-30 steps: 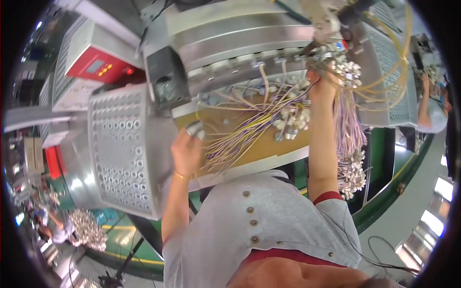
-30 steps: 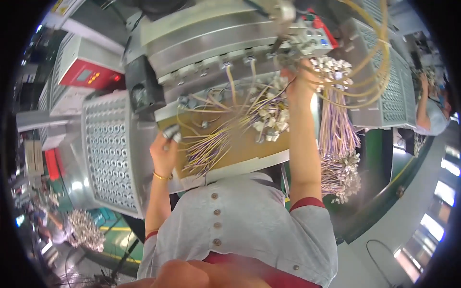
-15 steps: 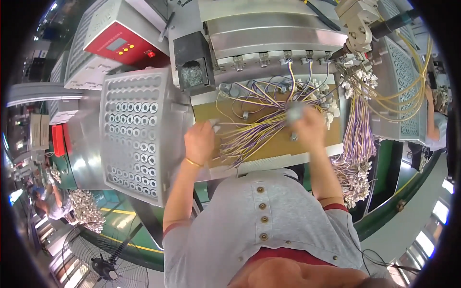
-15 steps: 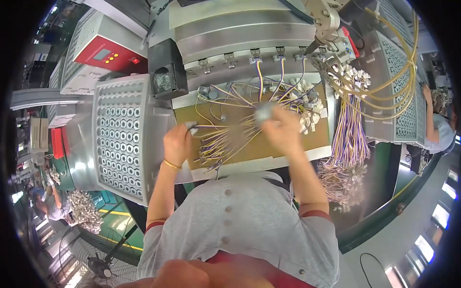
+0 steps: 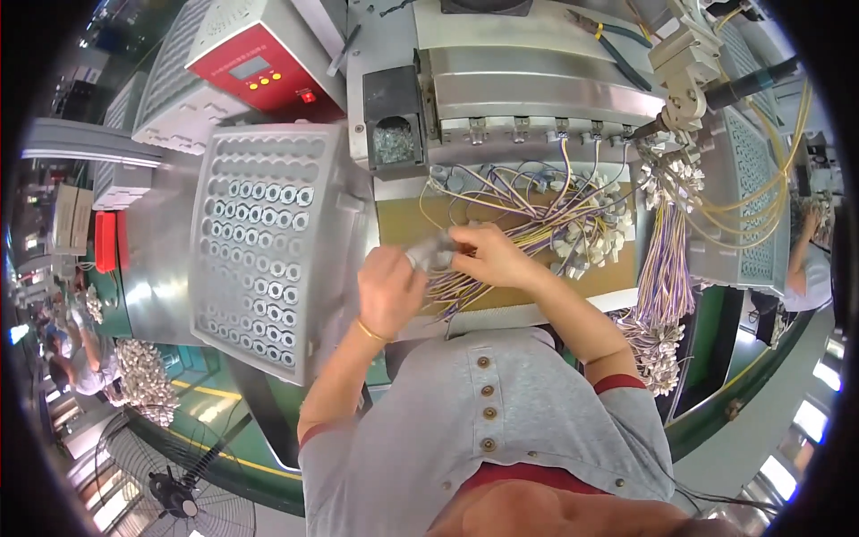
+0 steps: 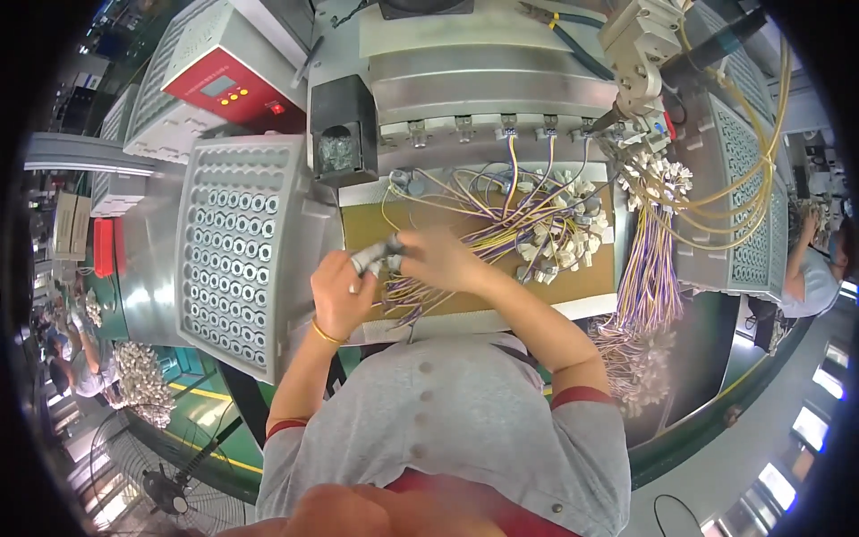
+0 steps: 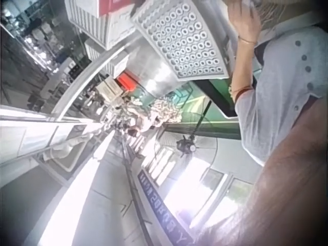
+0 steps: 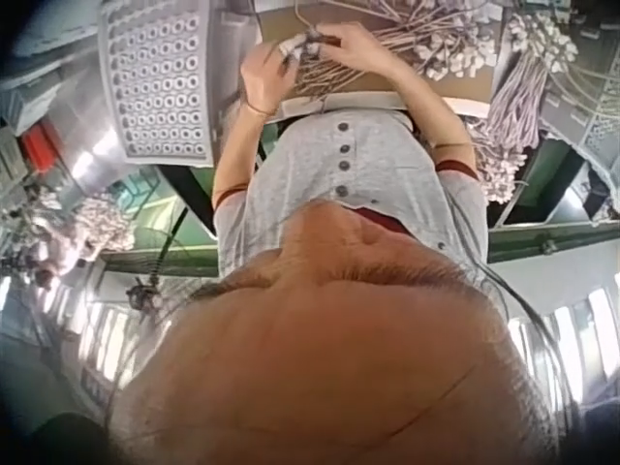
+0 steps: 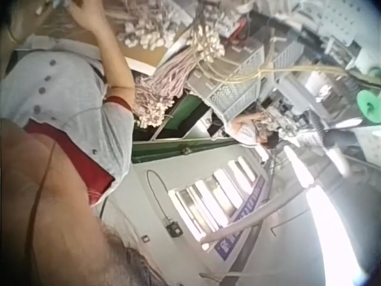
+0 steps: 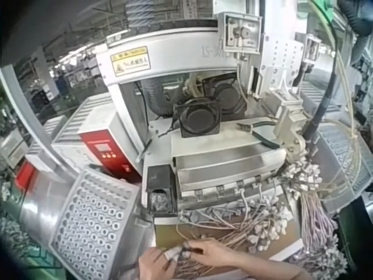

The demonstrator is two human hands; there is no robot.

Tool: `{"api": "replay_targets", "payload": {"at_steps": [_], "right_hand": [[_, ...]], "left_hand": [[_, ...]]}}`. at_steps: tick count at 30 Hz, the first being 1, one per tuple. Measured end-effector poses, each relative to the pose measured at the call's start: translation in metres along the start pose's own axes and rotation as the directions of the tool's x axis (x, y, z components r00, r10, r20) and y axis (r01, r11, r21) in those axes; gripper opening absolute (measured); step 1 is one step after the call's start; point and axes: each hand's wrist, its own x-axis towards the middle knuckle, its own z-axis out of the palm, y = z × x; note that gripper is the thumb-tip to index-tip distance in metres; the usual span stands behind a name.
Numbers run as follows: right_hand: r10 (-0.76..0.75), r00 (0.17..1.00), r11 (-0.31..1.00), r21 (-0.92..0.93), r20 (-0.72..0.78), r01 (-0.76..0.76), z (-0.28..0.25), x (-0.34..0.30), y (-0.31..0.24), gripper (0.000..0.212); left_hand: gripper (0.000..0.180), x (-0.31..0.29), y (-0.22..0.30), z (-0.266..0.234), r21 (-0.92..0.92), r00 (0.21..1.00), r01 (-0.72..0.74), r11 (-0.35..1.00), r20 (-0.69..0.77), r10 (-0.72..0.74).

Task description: The person assembles wire harnesses by taking components from an organizer tray, attaching them onto wire ends by hand, and inserting the wire terminals into machine slots.

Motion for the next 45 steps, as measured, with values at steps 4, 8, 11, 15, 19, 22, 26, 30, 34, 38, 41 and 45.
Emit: {"api": "replay_targets", "payload": {"at_steps": [4, 8, 11, 15, 19, 22, 26, 30, 34, 38, 41, 45], "right_hand": [[-0.092, 0.993, 0.988, -0.127, -0.067, 0.083, -0.017, -0.005, 0.006, 0.018], [-0.245, 0.940, 0.933, -0.320, -0.236, 0.163, -0.047, -0.020, 0.024, 0.013], [-0.233, 0.957, 0.957, -0.218, -0.175, 0.193, -0.055, -0.025, 0.006, 0.012], [-0.177, 0.977, 0.980, -0.110, -0.119, 0.164, -0.066, -0.028, 0.005, 0.013], [-0.148, 0.980, 0.988, -0.070, -0.133, 0.140, -0.073, -0.020, 0.005, 0.014], [-0.171, 0.970, 0.983, -0.095, -0.175, 0.156, -0.064, -0.017, 0.001, 0.014], [-0.119, 0.960, 0.993, -0.052, -0.253, 0.109, -0.044, -0.018, -0.001, 0.011], [-0.203, 0.933, 0.979, -0.044, -0.296, 0.199, -0.022, -0.012, -0.003, 0.008], [-0.189, 0.906, 0.970, 0.070, -0.379, 0.232, -0.012, -0.012, -0.002, 0.006], [-0.166, 0.911, 0.957, 0.160, -0.378, 0.241, -0.010, -0.014, -0.006, 0.007], [-0.155, 0.909, 0.954, 0.180, -0.387, 0.240, -0.011, -0.015, -0.007, 0.007], [-0.238, 0.903, 0.954, 0.086, -0.357, 0.286, -0.015, -0.018, -0.001, 0.007]], "left_hand": [[0.029, 0.019, 0.002, -0.011, -0.105, 1.000, 0.002, 0.994, 0.005, -0.001], [0.027, 0.020, -0.108, -0.057, 0.299, 0.940, 0.339, 0.892, -0.144, -0.309], [0.032, 0.006, -0.226, -0.119, 0.830, 0.825, 0.453, 0.324, -0.254, -0.504], [0.036, 0.008, -0.246, -0.106, 0.700, 0.704, 0.665, 0.263, -0.469, -0.533], [0.037, 0.013, -0.228, -0.118, 0.660, 0.688, 0.686, 0.306, -0.453, -0.567], [0.035, -0.004, -0.214, -0.121, 0.295, 0.742, 0.660, 0.691, -0.400, -0.538], [0.031, 0.022, -0.057, -0.053, -0.656, 0.757, 0.502, 0.564, 0.018, -0.653], [0.031, 0.011, 0.005, -0.003, -0.800, 0.726, 0.564, 0.206, 0.361, -0.585], [0.039, 0.004, 0.011, 0.016, -0.818, 0.747, 0.559, 0.138, 0.424, -0.511], [0.039, 0.009, 0.017, 0.018, -0.838, 0.777, 0.527, 0.138, 0.411, -0.476], [0.039, 0.012, 0.024, 0.017, -0.840, 0.774, 0.530, 0.118, 0.422, -0.471], [0.036, 0.010, 0.029, 0.020, -0.875, 0.822, 0.461, 0.148, 0.357, -0.444]]}}
